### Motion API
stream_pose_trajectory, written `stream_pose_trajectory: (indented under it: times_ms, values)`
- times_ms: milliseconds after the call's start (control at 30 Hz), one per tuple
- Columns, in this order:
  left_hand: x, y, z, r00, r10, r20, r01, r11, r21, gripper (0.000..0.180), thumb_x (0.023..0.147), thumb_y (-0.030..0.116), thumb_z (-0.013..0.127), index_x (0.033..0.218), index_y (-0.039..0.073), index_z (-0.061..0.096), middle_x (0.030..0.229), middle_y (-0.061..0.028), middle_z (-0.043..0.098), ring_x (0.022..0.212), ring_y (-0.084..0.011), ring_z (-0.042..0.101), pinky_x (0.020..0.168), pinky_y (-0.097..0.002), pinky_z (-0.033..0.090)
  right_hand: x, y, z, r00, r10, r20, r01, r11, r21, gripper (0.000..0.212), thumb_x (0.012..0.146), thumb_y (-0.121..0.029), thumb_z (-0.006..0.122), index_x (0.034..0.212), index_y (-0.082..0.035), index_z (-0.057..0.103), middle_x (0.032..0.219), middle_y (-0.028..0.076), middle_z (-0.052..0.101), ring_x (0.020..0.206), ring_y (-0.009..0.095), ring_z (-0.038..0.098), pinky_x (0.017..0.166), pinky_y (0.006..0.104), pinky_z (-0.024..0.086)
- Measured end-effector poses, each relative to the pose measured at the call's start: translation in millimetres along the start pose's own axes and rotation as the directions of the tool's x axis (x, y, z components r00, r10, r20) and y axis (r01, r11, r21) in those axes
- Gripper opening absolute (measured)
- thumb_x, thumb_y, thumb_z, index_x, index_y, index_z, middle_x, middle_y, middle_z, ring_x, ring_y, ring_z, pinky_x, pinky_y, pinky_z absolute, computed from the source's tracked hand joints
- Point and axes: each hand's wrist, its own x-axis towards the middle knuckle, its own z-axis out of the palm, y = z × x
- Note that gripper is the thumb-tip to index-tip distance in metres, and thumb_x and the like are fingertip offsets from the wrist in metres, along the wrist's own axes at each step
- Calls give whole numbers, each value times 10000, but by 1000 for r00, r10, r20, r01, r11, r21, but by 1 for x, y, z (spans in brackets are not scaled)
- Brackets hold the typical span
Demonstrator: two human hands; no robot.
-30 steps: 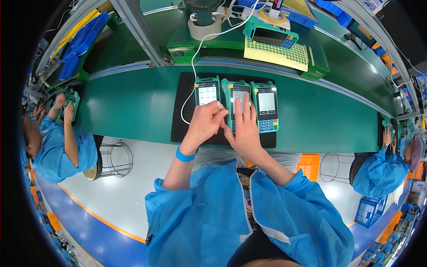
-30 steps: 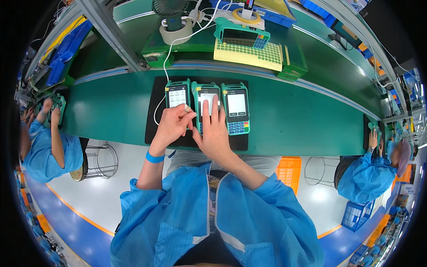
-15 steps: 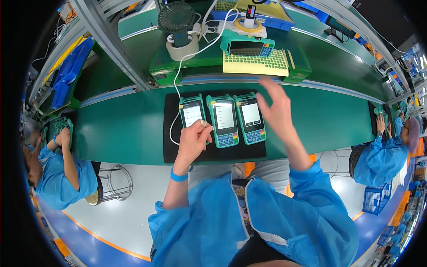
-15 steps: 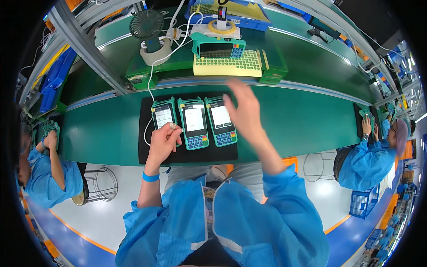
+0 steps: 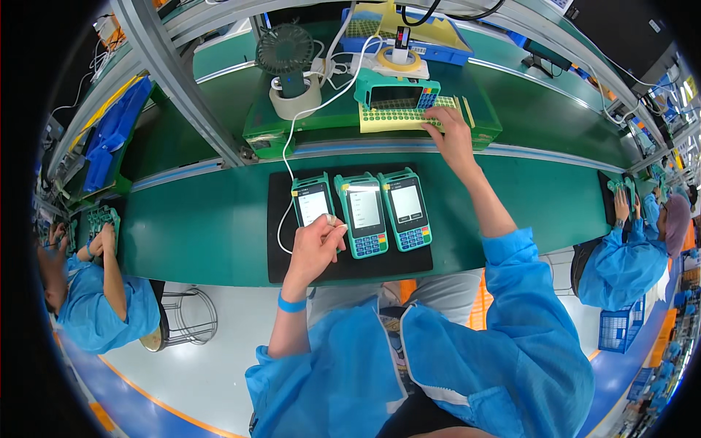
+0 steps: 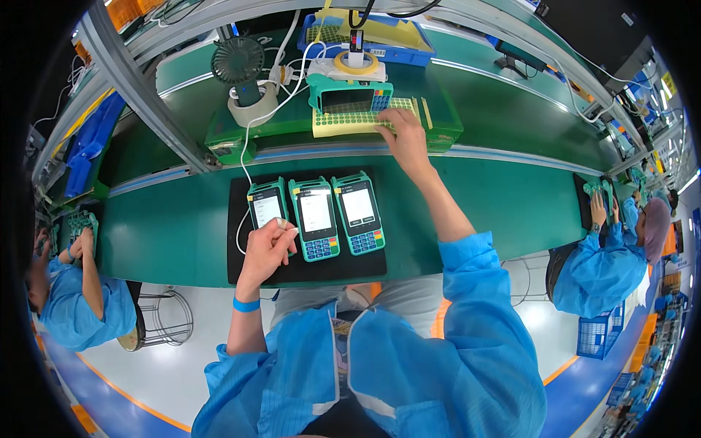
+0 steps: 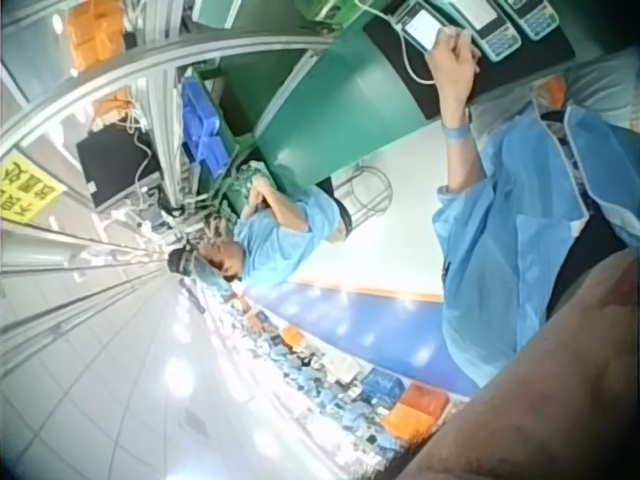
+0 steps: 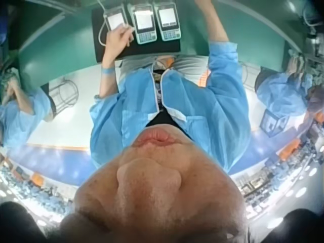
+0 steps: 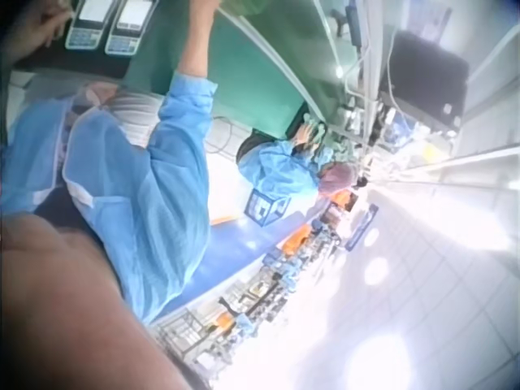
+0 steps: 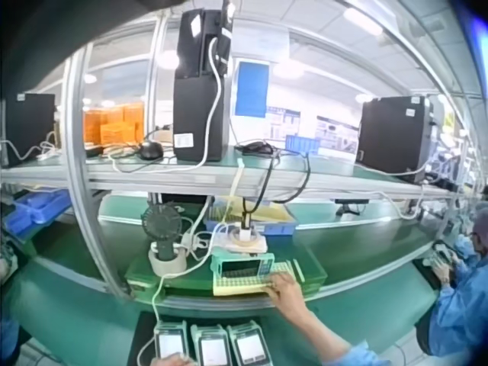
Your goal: The person tests handheld payment devices by plugging a cable into them, tapping and swiping their touchscreens, peeling stickers from a sheet to apply to them, and sliding the devices down the table.
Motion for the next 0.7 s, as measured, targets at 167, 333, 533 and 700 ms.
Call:
stream_pose_trajectory:
  times_ms: [167,333,533,700]
  values:
    - [-1,-1,3,1000,19,0,-18,998,-62,118,1009,98,621,1015,-18,638,683,-62,671,513,-80,556,471,-241,428,-7,-1,2,997,46,-69,-39,994,99,156,855,-30,756,991,-31,678,1012,116,701,926,347,674,805,426,549]
    - [-4,1,18,985,118,-126,-121,993,-14,115,994,91,648,988,-24,642,644,-60,663,504,-89,579,471,-248,441,-19,-36,0,995,93,-27,-87,981,175,155,848,-22,765,974,-20,676,1030,126,711,943,334,688,817,398,554]
    - [4,10,46,911,344,-227,-283,923,262,118,996,102,648,948,23,575,611,-101,619,518,-246,646,497,-331,466,-35,-108,11,931,150,331,-325,752,573,111,907,-11,712,1005,7,664,1175,134,719,1061,241,694,938,344,536]
    - [8,24,59,899,390,-200,-246,826,508,168,992,171,648,991,54,527,659,-188,626,624,-424,643,524,-504,474,-36,-122,30,882,76,465,-360,746,560,78,971,-41,647,1033,7,643,1246,126,688,1081,223,657,948,343,525]
